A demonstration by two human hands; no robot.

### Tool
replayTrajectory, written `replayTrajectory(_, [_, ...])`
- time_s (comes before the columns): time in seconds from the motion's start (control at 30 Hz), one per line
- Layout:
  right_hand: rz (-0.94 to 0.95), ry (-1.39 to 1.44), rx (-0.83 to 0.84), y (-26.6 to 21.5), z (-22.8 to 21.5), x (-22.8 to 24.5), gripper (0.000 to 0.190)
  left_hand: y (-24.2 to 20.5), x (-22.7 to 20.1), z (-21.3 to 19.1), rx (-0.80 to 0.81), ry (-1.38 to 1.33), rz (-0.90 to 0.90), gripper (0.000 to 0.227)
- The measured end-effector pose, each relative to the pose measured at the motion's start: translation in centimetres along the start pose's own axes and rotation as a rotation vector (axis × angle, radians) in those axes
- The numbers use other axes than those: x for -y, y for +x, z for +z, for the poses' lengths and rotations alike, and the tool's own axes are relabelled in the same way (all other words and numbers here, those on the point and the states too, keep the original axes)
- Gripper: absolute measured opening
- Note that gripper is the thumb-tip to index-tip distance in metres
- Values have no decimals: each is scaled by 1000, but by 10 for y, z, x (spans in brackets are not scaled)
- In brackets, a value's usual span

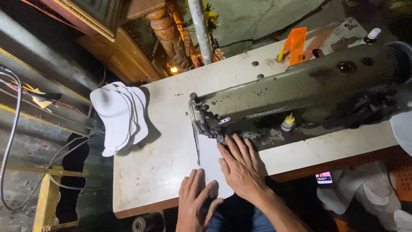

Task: Stitching the edges of white shoe insoles using an industrial Mitsubishi sewing machine.

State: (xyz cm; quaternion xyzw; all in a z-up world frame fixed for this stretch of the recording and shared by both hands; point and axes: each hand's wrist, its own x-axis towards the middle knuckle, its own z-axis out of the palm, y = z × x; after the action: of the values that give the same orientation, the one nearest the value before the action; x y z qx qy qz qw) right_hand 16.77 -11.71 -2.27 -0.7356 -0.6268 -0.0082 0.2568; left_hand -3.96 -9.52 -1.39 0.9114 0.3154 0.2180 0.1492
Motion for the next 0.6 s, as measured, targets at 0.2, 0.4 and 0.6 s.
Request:
replayTrajectory(0.2, [-9, -11, -10, 0, -1, 1, 50, 2, 1, 1, -24, 4, 6, 48])
replayTrajectory(0.4, [-8, -34, -8, 1, -3, 2, 50, 1, 5, 4, -7, 26, -2, 50])
replayTrajectory(0.6, [19, -32, -16, -1, -1, 3, 50, -12, 36, 56, -255, 121, 54, 45])
